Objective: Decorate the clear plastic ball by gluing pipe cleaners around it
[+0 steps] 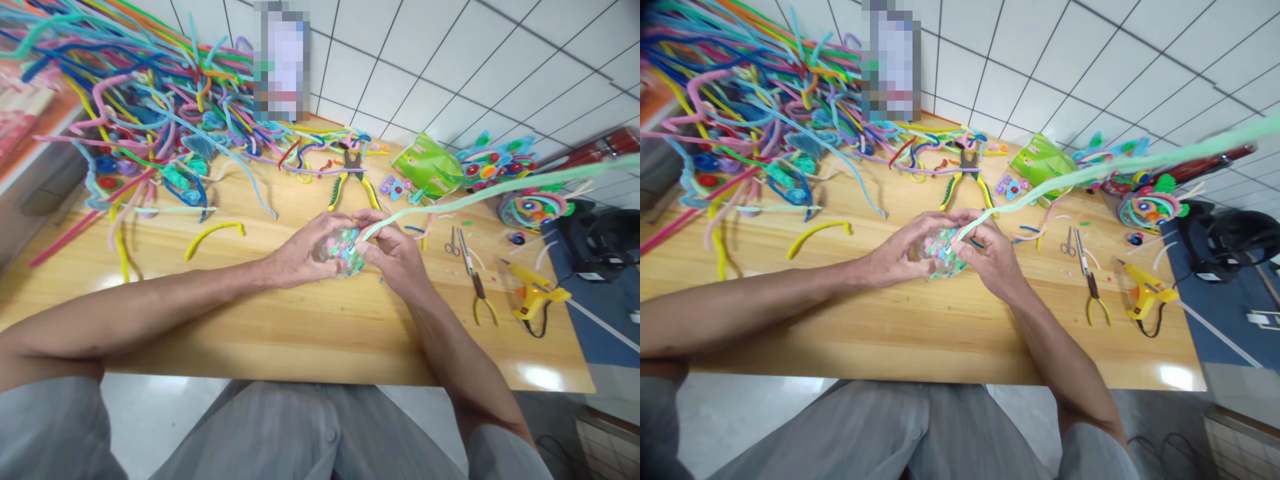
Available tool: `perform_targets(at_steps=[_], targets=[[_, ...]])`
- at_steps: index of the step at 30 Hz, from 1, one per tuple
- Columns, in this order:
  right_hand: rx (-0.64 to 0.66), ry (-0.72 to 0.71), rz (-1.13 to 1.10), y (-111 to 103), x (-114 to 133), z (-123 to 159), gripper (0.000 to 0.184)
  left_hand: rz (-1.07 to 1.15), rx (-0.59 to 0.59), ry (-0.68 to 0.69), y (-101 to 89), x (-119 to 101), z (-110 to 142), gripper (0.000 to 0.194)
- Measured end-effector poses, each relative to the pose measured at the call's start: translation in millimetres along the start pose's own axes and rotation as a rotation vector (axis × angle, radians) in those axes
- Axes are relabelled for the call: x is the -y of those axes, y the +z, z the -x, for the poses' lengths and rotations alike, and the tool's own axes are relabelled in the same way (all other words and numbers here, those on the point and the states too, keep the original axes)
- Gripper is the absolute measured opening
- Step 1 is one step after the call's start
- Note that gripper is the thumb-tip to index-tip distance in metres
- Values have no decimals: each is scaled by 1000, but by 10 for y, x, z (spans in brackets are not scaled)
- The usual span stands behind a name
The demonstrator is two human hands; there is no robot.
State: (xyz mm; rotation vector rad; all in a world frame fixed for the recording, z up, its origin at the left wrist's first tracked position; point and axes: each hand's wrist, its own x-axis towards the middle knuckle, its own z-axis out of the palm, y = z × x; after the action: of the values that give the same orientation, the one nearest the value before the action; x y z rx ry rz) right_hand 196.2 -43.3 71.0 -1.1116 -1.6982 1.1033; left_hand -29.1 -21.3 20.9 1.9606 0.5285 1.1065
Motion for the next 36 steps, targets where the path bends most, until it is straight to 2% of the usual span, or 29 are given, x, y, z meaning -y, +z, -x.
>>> perform_targets(at_steps=[16, 22, 29, 36], targets=[[-30, -29, 24, 50, -28, 22, 17, 23, -3, -5, 3, -8, 0, 59], [-67, -13, -10, 84, -66, 41, 13, -4, -1, 39, 0, 4, 6, 58], [-98, 62, -52, 107, -59, 7, 32, -42, 13, 19, -15, -52, 10, 56], [-103, 81, -90, 130, -85, -6, 36, -69, 15, 38, -12, -73, 0, 56]])
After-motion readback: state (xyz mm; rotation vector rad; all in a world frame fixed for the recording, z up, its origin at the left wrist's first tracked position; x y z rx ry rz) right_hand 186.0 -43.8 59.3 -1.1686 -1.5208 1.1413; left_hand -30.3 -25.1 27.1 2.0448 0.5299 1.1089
